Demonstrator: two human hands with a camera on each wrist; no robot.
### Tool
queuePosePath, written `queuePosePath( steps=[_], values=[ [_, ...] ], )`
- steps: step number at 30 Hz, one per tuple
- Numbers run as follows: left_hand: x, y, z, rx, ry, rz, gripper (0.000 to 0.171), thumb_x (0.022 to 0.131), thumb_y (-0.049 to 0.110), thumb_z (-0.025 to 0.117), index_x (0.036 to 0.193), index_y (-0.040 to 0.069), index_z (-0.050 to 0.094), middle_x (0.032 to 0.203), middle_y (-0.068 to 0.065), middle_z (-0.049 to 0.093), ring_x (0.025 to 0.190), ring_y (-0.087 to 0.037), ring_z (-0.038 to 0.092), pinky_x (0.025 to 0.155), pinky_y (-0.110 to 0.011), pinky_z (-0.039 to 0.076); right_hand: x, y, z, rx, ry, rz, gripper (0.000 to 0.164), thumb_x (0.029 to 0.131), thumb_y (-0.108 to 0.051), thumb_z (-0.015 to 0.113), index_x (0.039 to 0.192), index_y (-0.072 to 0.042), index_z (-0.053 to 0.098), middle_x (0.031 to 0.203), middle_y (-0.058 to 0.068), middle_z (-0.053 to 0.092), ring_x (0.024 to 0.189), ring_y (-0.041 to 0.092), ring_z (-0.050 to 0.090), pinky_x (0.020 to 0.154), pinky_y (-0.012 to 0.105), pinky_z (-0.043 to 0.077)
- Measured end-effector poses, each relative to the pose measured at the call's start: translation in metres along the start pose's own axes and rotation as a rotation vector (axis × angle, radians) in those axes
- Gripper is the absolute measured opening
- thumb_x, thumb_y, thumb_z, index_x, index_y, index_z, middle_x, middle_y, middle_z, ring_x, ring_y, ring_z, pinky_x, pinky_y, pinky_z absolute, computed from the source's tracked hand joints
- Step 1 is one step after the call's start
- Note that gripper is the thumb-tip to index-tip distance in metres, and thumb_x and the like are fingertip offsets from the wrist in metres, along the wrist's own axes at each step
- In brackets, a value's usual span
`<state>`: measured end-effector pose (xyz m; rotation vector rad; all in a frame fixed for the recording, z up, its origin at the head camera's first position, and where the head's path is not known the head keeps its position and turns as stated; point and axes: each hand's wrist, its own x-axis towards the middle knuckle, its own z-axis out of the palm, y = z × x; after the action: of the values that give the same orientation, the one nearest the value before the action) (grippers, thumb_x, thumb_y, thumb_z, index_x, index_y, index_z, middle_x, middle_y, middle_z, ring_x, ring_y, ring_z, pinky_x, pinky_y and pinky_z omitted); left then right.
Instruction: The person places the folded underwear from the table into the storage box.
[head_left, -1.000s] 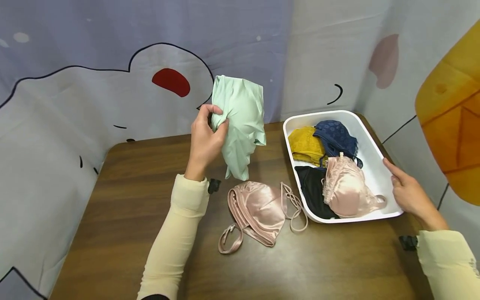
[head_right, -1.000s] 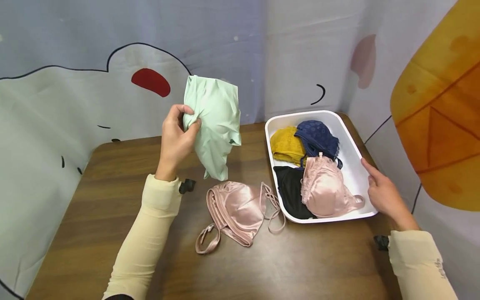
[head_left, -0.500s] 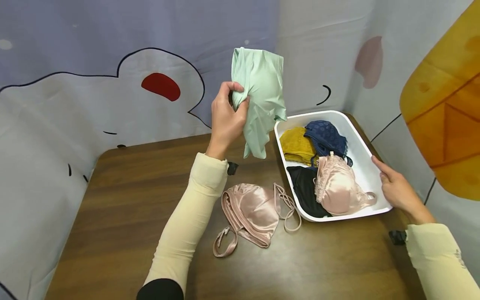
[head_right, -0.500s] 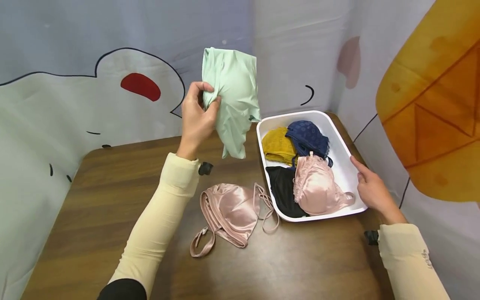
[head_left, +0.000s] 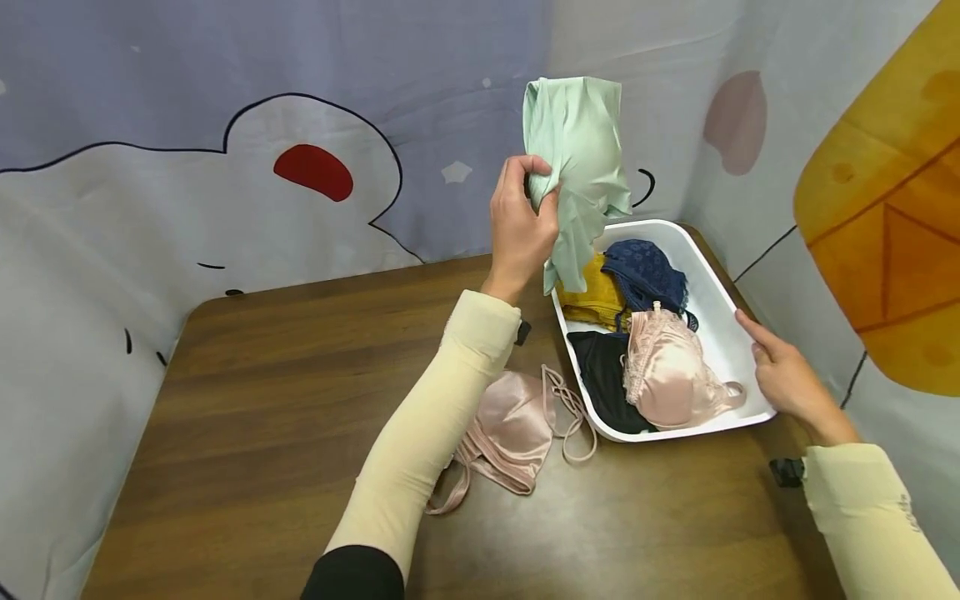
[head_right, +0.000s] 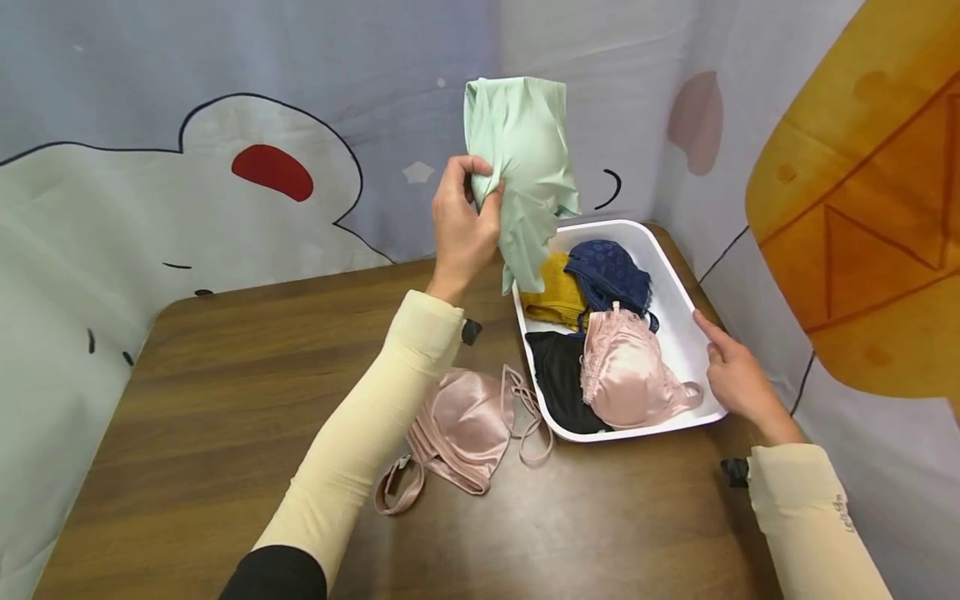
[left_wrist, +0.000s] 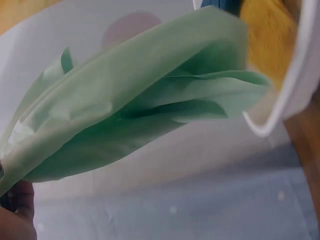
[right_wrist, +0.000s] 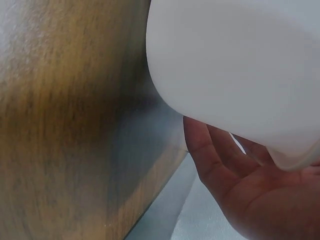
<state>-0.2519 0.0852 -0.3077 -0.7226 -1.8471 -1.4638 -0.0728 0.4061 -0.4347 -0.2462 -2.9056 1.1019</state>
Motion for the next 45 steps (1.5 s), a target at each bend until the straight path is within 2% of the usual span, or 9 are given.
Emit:
queuePosePath(
  steps=[7,13,18,25,27,32,35,39,45],
  values=[
    [-0.010,-0.006,0.023,0.009,0.054,0.077,0.021,0.077,-0.012,0.058,0.093,0.000,0.052,0.092,-0.010,0.049,0.087,-0.021,0.050,0.082,-0.022,0.039,0.006,-0.005,0.006,0.009,-0.005,-0.039,0.049,0.102,-0.009,0.024,0.150,-0.014,0.023,0.145,0.031,0.025,0.127,0.054,0.026,0.100,0.065,0.019],
    [-0.029,-0.020,0.041,0.023,-0.009,0.048,0.023,0.076,-0.013,0.058,0.092,0.002,0.050,0.093,-0.009,0.048,0.091,-0.021,0.051,0.085,-0.020,0.039,0.006,-0.007,0.007,0.021,-0.006,-0.026,0.049,0.102,-0.010,0.023,0.150,-0.016,0.023,0.145,0.031,0.024,0.128,0.054,0.025,0.099,0.065,0.019],
    [-0.050,-0.037,0.047,0.068,-0.147,-0.014,0.026,0.075,-0.014,0.058,0.092,0.003,0.049,0.093,-0.009,0.047,0.091,-0.021,0.050,0.086,-0.022,0.038,0.007,-0.009,0.007,0.023,-0.007,-0.026,0.049,0.102,-0.009,0.023,0.150,-0.016,0.024,0.145,0.031,0.024,0.127,0.054,0.024,0.100,0.064,0.019],
    [-0.070,-0.055,0.043,0.176,-0.386,-0.115,0.022,0.081,-0.003,0.066,0.093,0.005,0.049,0.091,-0.008,0.051,0.091,-0.022,0.052,0.087,-0.027,0.038,0.009,-0.010,0.005,0.007,-0.013,-0.032,0.050,0.100,-0.007,0.024,0.150,-0.013,0.022,0.144,0.032,0.023,0.127,0.055,0.024,0.101,0.063,0.018],
    [-0.072,-0.057,0.041,0.203,-0.455,-0.167,0.021,0.082,-0.001,0.066,0.093,0.004,0.049,0.092,-0.008,0.052,0.092,-0.022,0.051,0.087,-0.028,0.038,0.009,-0.010,0.005,-0.011,-0.007,-0.026,0.050,0.100,-0.007,0.024,0.150,-0.013,0.022,0.143,0.033,0.024,0.126,0.056,0.025,0.100,0.064,0.020],
    [-0.074,-0.057,0.036,0.290,-0.647,-0.363,0.016,0.087,0.008,0.064,0.096,0.008,0.050,0.096,-0.008,0.056,0.089,-0.023,0.052,0.082,-0.031,0.040,0.010,-0.011,0.005,-0.084,0.013,0.008,0.051,0.099,-0.006,0.025,0.150,-0.014,0.022,0.138,0.037,0.028,0.121,0.057,0.031,0.094,0.066,0.026],
    [-0.073,-0.054,0.034,0.358,-0.745,-0.441,0.014,0.090,0.014,0.061,0.099,0.010,0.052,0.098,-0.008,0.059,0.087,-0.023,0.053,0.080,-0.032,0.041,0.010,-0.013,0.006,-0.122,0.035,0.014,0.052,0.098,-0.003,0.027,0.149,-0.011,0.023,0.135,0.039,0.031,0.117,0.058,0.035,0.090,0.066,0.030],
    [-0.072,-0.049,0.032,0.415,-0.820,-0.492,0.014,0.090,0.017,0.059,0.101,0.011,0.053,0.098,-0.007,0.060,0.085,-0.022,0.054,0.078,-0.031,0.042,0.010,-0.015,0.007,-0.139,0.069,0.019,0.052,0.097,-0.001,0.028,0.148,-0.009,0.026,0.132,0.040,0.034,0.113,0.058,0.039,0.087,0.065,0.032],
    [-0.072,-0.049,0.030,0.440,-0.842,-0.503,0.012,0.092,0.020,0.056,0.101,0.012,0.056,0.096,-0.006,0.059,0.085,-0.021,0.053,0.076,-0.031,0.041,0.016,-0.015,0.006,-0.136,0.089,0.017,0.052,0.096,-0.001,0.027,0.148,-0.009,0.027,0.131,0.040,0.035,0.114,0.057,0.039,0.088,0.064,0.032]
  ],
)
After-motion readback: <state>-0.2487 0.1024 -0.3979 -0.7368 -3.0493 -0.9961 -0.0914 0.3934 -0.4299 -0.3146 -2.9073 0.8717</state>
